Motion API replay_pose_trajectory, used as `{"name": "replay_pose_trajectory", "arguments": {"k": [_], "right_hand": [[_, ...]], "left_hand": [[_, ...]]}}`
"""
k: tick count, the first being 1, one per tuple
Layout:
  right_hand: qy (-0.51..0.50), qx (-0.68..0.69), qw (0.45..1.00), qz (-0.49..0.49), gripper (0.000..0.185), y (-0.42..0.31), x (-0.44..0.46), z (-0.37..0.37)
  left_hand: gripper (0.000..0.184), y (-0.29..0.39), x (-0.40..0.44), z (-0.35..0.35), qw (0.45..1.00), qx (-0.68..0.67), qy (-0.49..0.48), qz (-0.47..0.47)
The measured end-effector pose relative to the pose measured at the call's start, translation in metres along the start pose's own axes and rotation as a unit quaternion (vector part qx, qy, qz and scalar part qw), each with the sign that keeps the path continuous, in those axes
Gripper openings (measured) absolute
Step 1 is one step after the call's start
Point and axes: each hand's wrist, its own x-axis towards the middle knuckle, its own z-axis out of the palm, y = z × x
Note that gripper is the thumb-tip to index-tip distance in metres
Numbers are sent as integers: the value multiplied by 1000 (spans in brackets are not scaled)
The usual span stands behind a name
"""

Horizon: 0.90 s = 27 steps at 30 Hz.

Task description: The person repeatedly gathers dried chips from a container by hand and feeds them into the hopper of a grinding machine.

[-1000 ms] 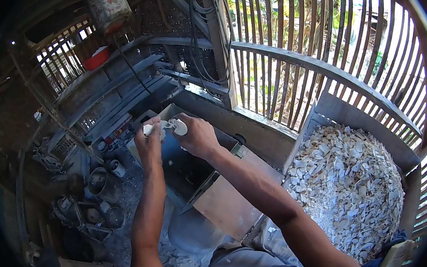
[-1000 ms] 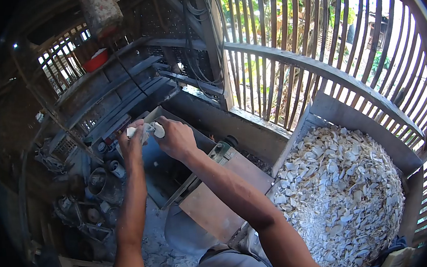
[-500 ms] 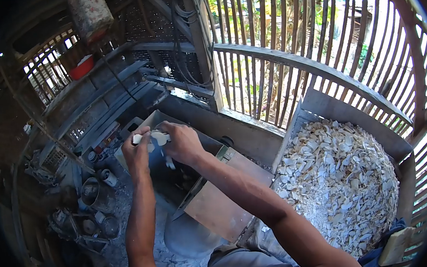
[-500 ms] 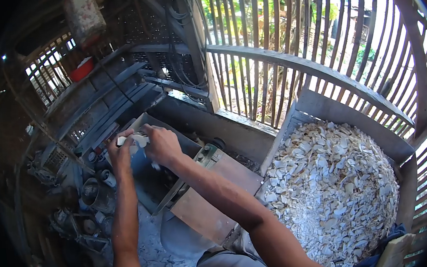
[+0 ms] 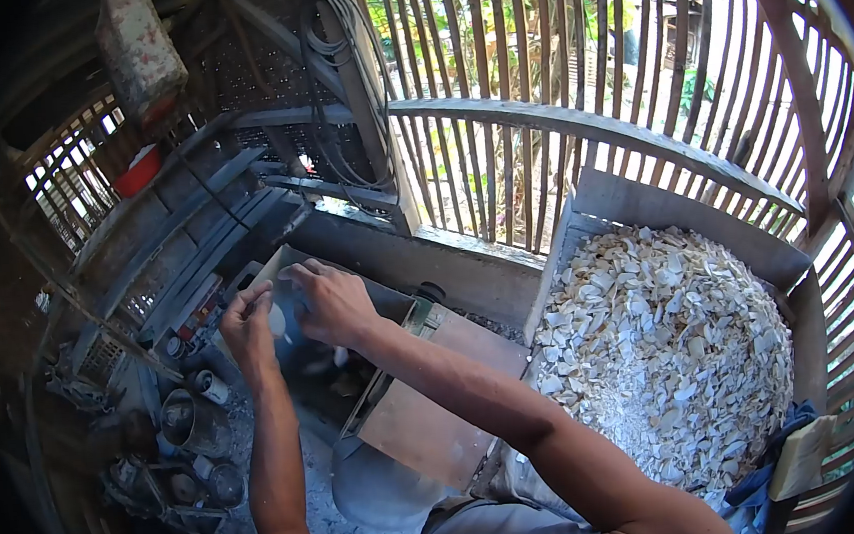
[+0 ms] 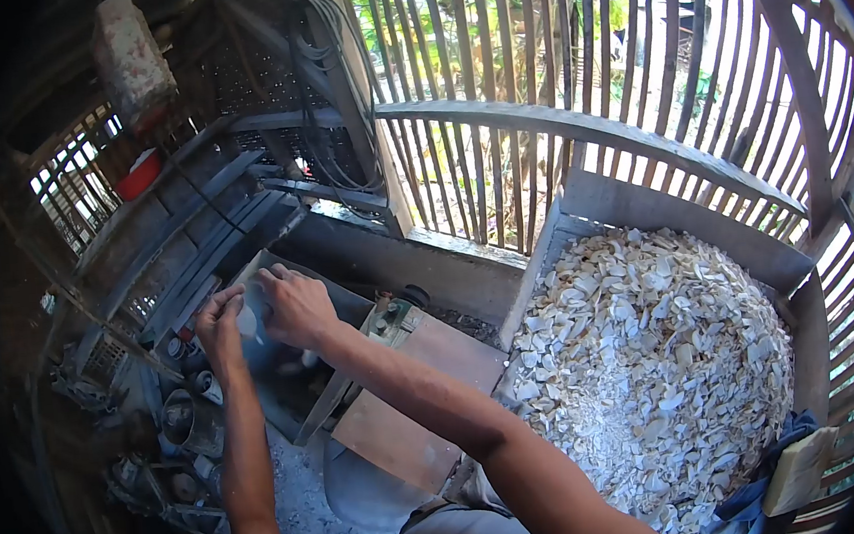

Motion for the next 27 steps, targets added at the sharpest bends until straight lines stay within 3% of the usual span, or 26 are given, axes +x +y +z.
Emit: {"name": "replay_pose_trajectory", "arguments": {"k": [6, 10, 12, 16, 19, 23, 25, 27], "right_hand": [[-18, -57, 998, -16, 42, -1, -1, -5], [-39, -64, 996, -39, 37, 4, -1, -7], [-1, -9, 997, -70, 37, 3, -11, -14], [117, 7, 989, -95, 44, 6, -52, -54], [185, -66, 980, -8, 45, 29, -124, -113], [324, -141, 901, 252, 41, 99, -280, -170], [370, -300, 817, 324, 46, 106, -365, -206], [380, -410, 742, 371, 51, 100, -428, -244]], "left_hand": [[23, -2, -3, 6, 996, 10, 16, 83], [29, 10, -10, 8, 994, 85, -40, 47], [32, 4, -6, 9, 990, 104, -79, 54], [34, 11, -11, 1, 961, 146, -95, 213], [32, 47, -50, 7, 969, 61, -59, 232], [29, 82, -139, 35, 959, -60, -71, 267], [25, 71, -189, 69, 942, -165, -194, 220], [26, 60, -238, 118, 924, -173, -318, 124]]}}
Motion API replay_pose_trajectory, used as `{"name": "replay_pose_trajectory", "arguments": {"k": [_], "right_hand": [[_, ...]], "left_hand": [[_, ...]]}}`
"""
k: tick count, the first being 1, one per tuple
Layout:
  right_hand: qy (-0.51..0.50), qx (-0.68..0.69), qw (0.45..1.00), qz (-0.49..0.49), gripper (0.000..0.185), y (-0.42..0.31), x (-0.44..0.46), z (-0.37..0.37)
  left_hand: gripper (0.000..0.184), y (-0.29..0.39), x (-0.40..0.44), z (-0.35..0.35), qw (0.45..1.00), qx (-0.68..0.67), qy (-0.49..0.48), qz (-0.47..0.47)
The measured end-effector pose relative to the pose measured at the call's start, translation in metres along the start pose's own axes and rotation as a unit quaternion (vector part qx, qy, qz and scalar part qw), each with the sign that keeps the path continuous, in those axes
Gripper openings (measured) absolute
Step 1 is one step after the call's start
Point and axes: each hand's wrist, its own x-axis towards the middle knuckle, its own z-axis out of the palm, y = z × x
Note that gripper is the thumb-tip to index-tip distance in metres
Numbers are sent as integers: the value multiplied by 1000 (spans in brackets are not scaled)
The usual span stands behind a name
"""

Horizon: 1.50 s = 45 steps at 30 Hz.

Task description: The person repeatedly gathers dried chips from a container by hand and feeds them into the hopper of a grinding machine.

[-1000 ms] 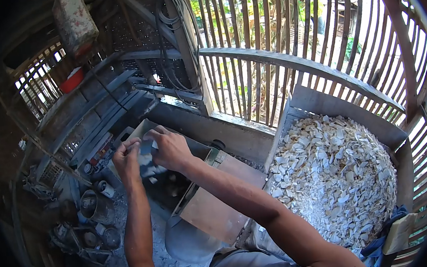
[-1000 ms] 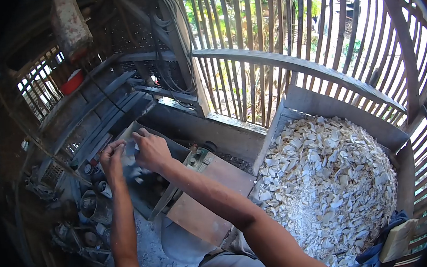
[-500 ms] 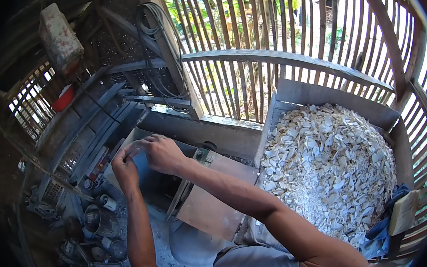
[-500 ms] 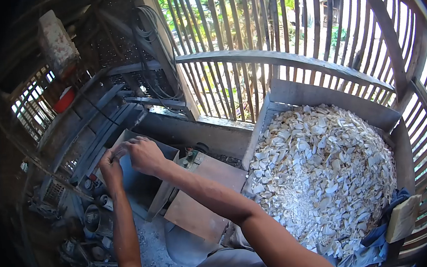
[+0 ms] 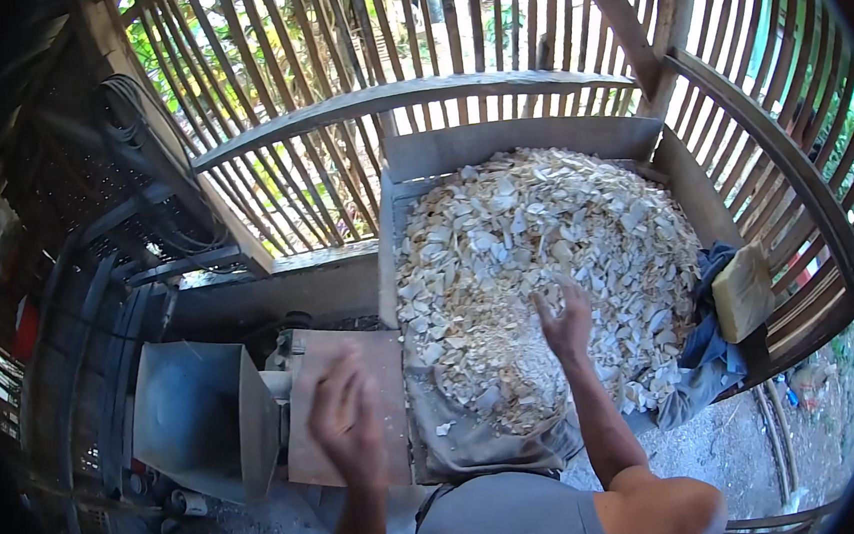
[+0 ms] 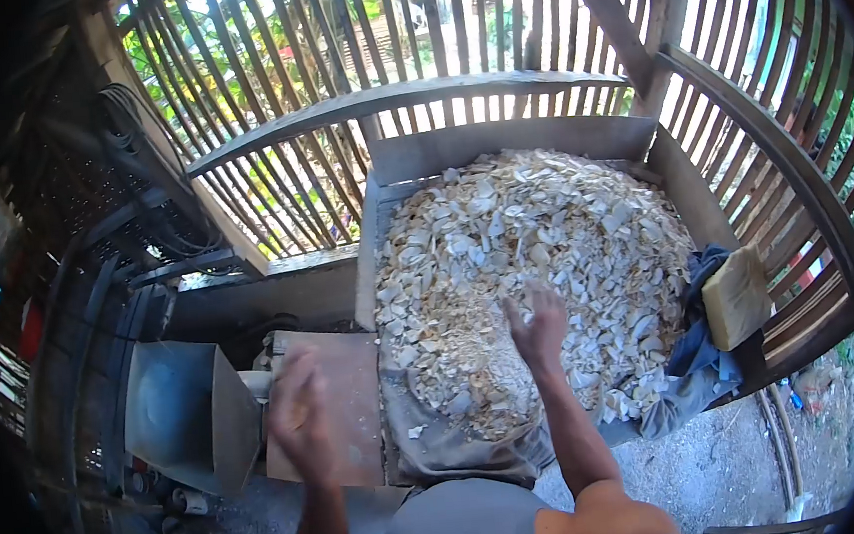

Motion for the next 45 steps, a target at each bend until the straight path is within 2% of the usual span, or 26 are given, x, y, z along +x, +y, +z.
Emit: {"name": "replay_pose_trajectory", "arguments": {"k": [1, 4, 6, 7, 9, 12, 13, 17, 19, 22, 23, 25, 26, 27, 28, 29, 31, 32, 34, 35, 37, 40, 41, 43, 44, 45], "right_hand": [[2, -59, 998, 6, 53, 23, 5, -14], [-27, -153, 987, 33, 71, 69, 15, -20], [-67, -184, 980, 28, 79, 61, 24, -18], [-54, -205, 977, 9, 90, 72, 24, -1], [-94, -207, 974, 12, 95, 61, 26, 6], [-204, -173, 963, 21, 107, 58, 42, 14], [-249, -151, 956, 28, 112, 56, 47, 16], [-313, -72, 947, 14, 108, 47, 50, 15], [-337, -39, 941, -15, 106, 49, 50, 8], [-353, 17, 933, -60, 102, 60, 33, 0], [-362, 27, 929, -68, 102, 65, 27, -7], [-393, 57, 913, -92, 106, 61, 24, -46], [-343, 37, 932, -107, 108, 73, 18, -56], [-293, 17, 948, -121, 110, 87, 6, -64], [-242, -4, 961, -135, 112, 92, -5, -71], [-268, -40, 958, -97, 119, 94, -14, -74], [-248, -64, 959, -122, 123, 81, -18, -60], [-236, -77, 959, -134, 125, 72, -20, -50], [-259, -4, 961, -92, 127, 66, -14, -24], [-263, 17, 961, -89, 126, 68, -11, -8], [-249, 74, 961, -95, 120, 58, 0, 4], [-282, 120, 951, -50, 115, 41, 10, 5], [-260, 115, 958, -51, 103, 35, 9, 4], [-243, 169, 955, -18, 95, 31, 7, 11], [-234, 198, 952, -4, 92, 27, 9, 16], [-204, 210, 956, -13, 78, 17, 10, 11]], "left_hand": [[29, -25, -4, 32, 994, -66, -47, -72], [51, -120, -9, 115, 970, 128, -181, -105], [62, -182, -11, 168, 951, 251, -167, -70], [61, -214, -13, 194, 939, 312, -136, -52], [61, -254, -11, 233, 901, 427, -75, -10], [57, -209, 7, 250, 938, 288, -134, -138], [51, -211, 5, 253, 948, 271, -136, -99], [49, -217, -5, 258, 964, 108, -195, -144], [48, -209, -12, 253, 957, -6, -219, -189], [48, -194, -23, 242, 929, -77, -274, -237], [49, -198, -25, 236, 920, -124, -309, -205], [52, -161, -26, 209, 924, -126, -305, -195], [53, -148, -24, 196, 926, -126, -303, -189], [60, -154, -24, 178, 940, 34, -313, -133], [62, -161, -33, 176, 942, 106, -303, -103], [64, -170, -41, 176, 938, 177, -291, -72], [62, -169, -58, 185, 914, 320, -250, 11], [61, -165, -57, 193, 930, 272, -244, -33], [60, -158, -47, 208, 951, 174, -226, -120], [60, -163, -45, 216, 964, 133, -205, -105], [62, -164, -38, 228, 964, 71, -189, -175], [66, -166, -32, 243, 958, -7, -147, -248], [67, -166, -36, 245, 948, -36, -137, -286], [61, -160, -35, 243, 932, -77, -127, -332], [56, -158, -35, 246, 938, -120, -85, -315], [51, -158, -39, 254, 940, -164, -44, -297]]}}
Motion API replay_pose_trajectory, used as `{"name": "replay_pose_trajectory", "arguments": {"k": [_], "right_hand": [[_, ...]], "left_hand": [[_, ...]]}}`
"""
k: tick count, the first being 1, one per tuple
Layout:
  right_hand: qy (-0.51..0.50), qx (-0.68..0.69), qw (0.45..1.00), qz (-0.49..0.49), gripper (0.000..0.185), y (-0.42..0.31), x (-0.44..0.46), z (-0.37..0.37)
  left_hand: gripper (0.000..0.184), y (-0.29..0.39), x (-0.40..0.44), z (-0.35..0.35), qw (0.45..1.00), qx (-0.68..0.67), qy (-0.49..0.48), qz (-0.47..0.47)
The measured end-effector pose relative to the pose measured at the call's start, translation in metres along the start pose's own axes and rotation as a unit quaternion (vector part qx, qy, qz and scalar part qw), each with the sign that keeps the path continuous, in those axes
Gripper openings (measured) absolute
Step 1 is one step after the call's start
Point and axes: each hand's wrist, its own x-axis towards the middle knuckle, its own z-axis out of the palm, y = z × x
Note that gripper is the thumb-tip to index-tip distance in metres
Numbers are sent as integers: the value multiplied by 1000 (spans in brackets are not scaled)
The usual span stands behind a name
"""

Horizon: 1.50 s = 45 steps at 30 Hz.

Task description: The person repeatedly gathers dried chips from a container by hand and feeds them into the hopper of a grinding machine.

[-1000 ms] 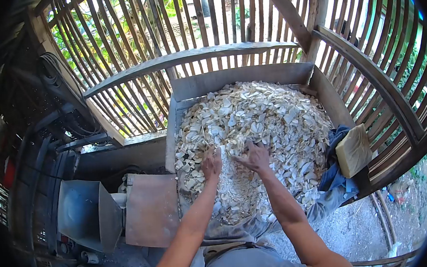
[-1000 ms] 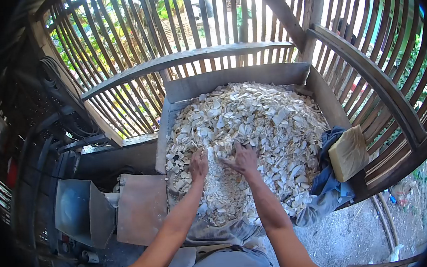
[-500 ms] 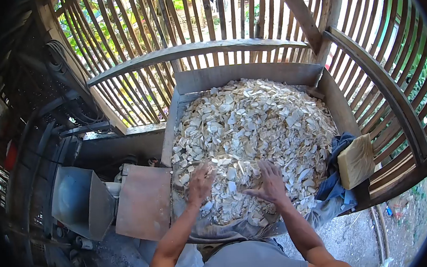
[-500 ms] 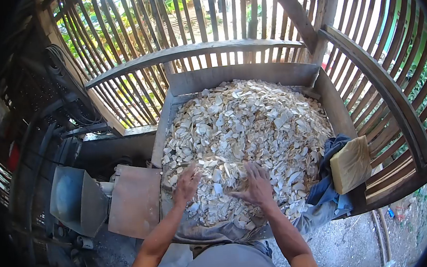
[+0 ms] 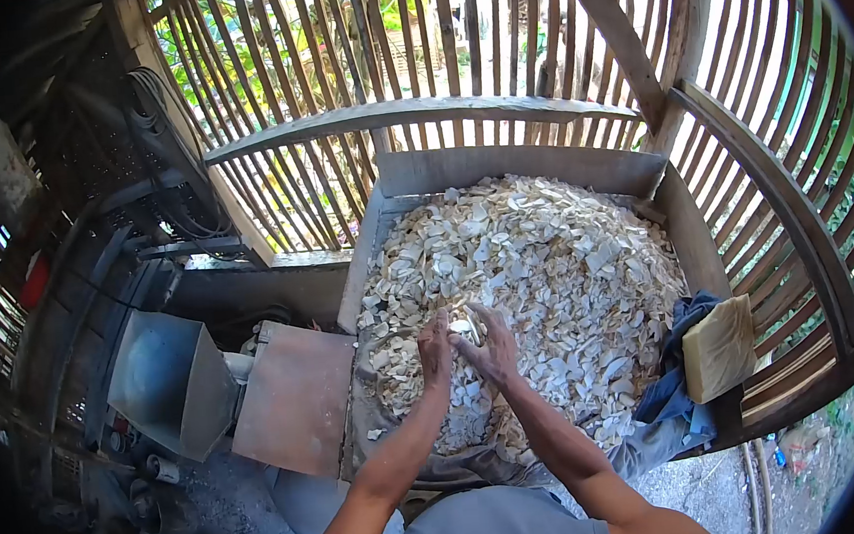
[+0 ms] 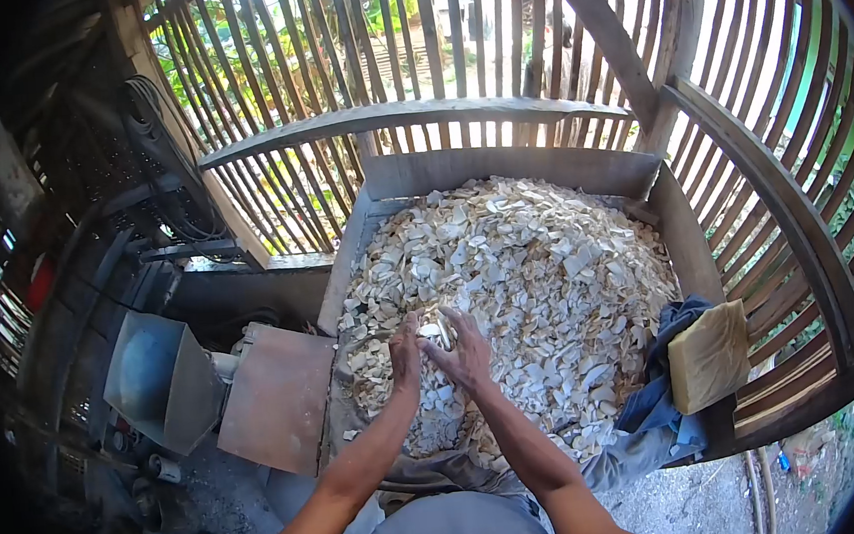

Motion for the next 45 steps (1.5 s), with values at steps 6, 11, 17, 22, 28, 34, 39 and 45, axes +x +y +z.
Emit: {"name": "replay_pose_trajectory", "arguments": {"k": [6, 11, 17, 22, 28, 34, 39, 45], "right_hand": [[109, 115, 987, -11, 37, -22, 4, 5], [139, 152, 979, -12, 32, -22, 1, 12], [171, 187, 964, -77, 33, -35, -1, 5], [183, 180, 963, -83, 31, -54, -3, -3], [182, 170, 964, -89, 32, -63, -6, 1], [202, 154, 961, -107, 32, -85, -3, 8], [186, 184, 959, -108, 30, -105, 8, 18], [166, 227, 942, -184, 31, -162, 41, 38]], "left_hand": [[26, 23, -27, 28, 982, -159, 84, 51], [26, 25, -32, 28, 979, -183, 92, 23], [26, 53, -47, 30, 979, -182, 81, 30], [26, 75, -53, 29, 977, -206, 52, 26], [27, 83, -55, 20, 969, -244, 35, 27], [29, 101, -56, 6, 966, -256, 26, 5], [27, 121, -50, -8, 964, -264, 25, 34], [27, 164, -31, -38, 949, -272, 63, 143]]}}
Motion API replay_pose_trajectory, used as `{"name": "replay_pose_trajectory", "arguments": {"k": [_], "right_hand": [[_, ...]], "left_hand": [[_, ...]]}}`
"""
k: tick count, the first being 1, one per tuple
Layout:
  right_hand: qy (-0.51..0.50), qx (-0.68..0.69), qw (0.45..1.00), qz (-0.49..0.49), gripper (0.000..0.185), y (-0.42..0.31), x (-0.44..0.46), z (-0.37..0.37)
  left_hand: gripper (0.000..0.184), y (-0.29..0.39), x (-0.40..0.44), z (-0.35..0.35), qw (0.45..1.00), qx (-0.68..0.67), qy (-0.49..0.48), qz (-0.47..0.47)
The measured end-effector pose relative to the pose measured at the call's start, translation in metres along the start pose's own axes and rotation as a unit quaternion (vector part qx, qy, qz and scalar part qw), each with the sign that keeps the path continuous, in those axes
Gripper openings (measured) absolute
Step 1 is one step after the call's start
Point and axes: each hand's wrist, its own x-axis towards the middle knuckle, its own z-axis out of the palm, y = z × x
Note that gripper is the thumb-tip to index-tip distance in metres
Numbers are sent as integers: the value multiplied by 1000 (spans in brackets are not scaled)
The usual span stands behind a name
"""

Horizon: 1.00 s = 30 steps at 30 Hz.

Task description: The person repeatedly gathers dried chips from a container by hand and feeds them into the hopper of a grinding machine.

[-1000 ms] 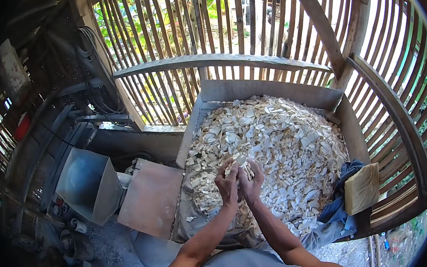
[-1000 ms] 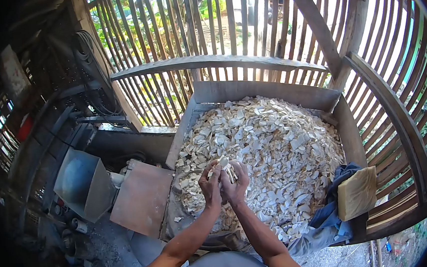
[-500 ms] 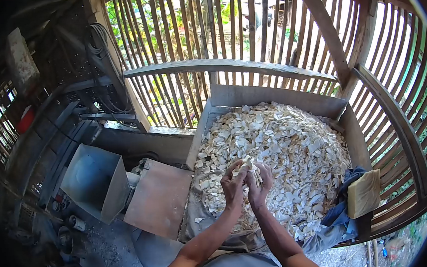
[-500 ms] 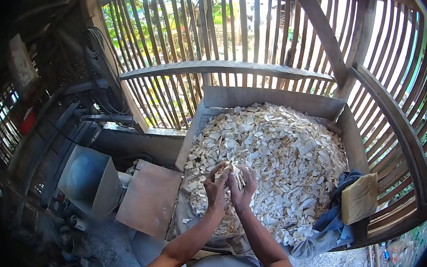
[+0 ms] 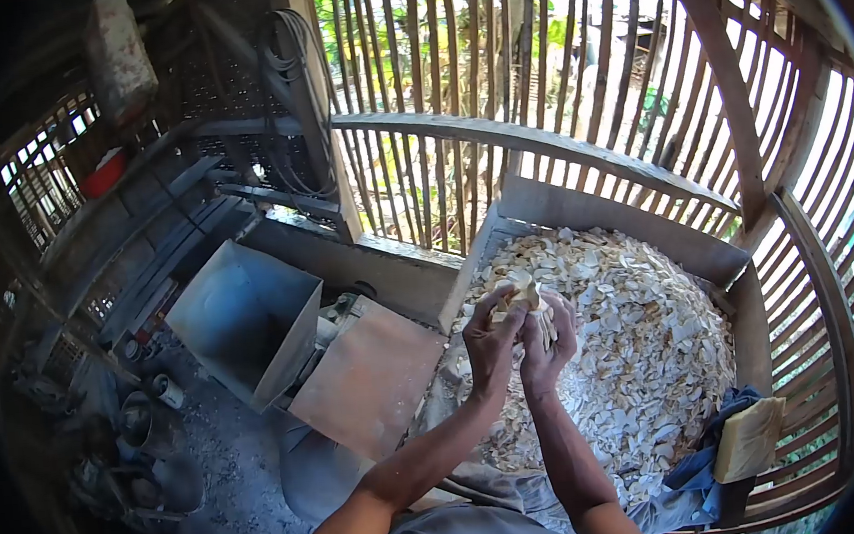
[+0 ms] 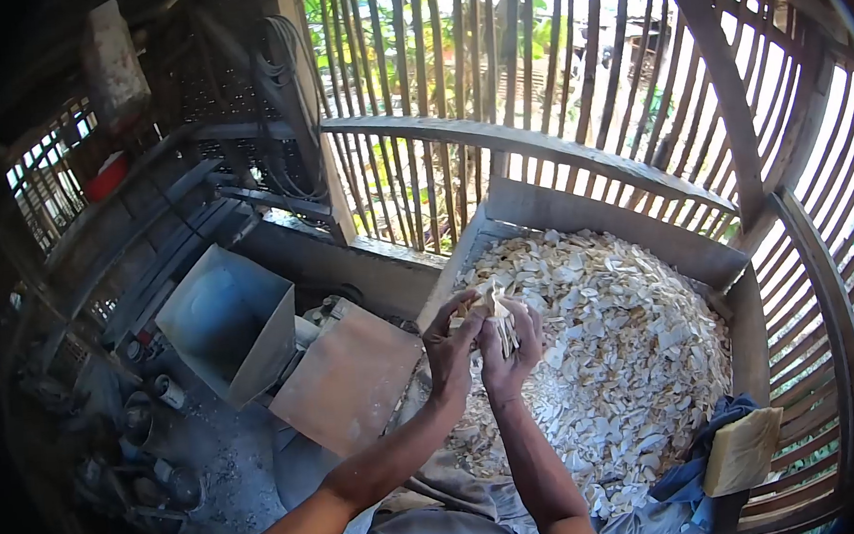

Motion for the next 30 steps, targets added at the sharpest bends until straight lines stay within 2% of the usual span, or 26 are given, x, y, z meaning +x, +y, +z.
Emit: {"name": "replay_pose_trajectory", "arguments": {"k": [3, 6, 8, 10, 12, 15, 19, 22, 24, 26, 28, 30], "right_hand": [[-18, 56, 998, -36, 32, -23, 19, 45], [-39, 122, 988, -87, 34, -52, 37, 103], [-70, 190, 975, -88, 34, -80, 43, 145], [-81, 238, 962, -105, 33, -101, 42, 194], [-106, 297, 943, -104, 32, -125, 35, 239], [-133, 355, 924, -49, 29, -154, 6, 292], [-214, 320, 922, 33, 32, -156, -42, 332], [-299, 272, 910, 89, 39, -150, -60, 337], [-338, 240, 907, 75, 44, -145, -61, 339], [-376, 216, 899, 63, 44, -140, -60, 342], [-405, 199, 891, 35, 44, -136, -59, 342], [-453, 184, 871, 59, 47, -133, -57, 340]], "left_hand": [[33, 52, 22, -6, 998, 37, 10, 44], [32, 118, 40, -14, 987, 68, 28, 140], [30, 166, 53, -25, 962, 136, 69, 227], [28, 211, 63, -43, 943, 155, 112, 274], [29, 255, 63, -54, 924, 159, 160, 309], [30, 291, 75, -104, 907, 151, 201, 338], [28, 308, 72, -164, 897, 163, 295, 288], [29, 314, 70, -206, 916, 158, 296, 222], [30, 313, 76, -234, 903, 199, 321, 204], [29, 314, 78, -251, 920, 186, 280, 204], [28, 308, 76, -265, 916, 198, 290, 196], [27, 308, 79, -267, 912, 219, 288, 195]]}}
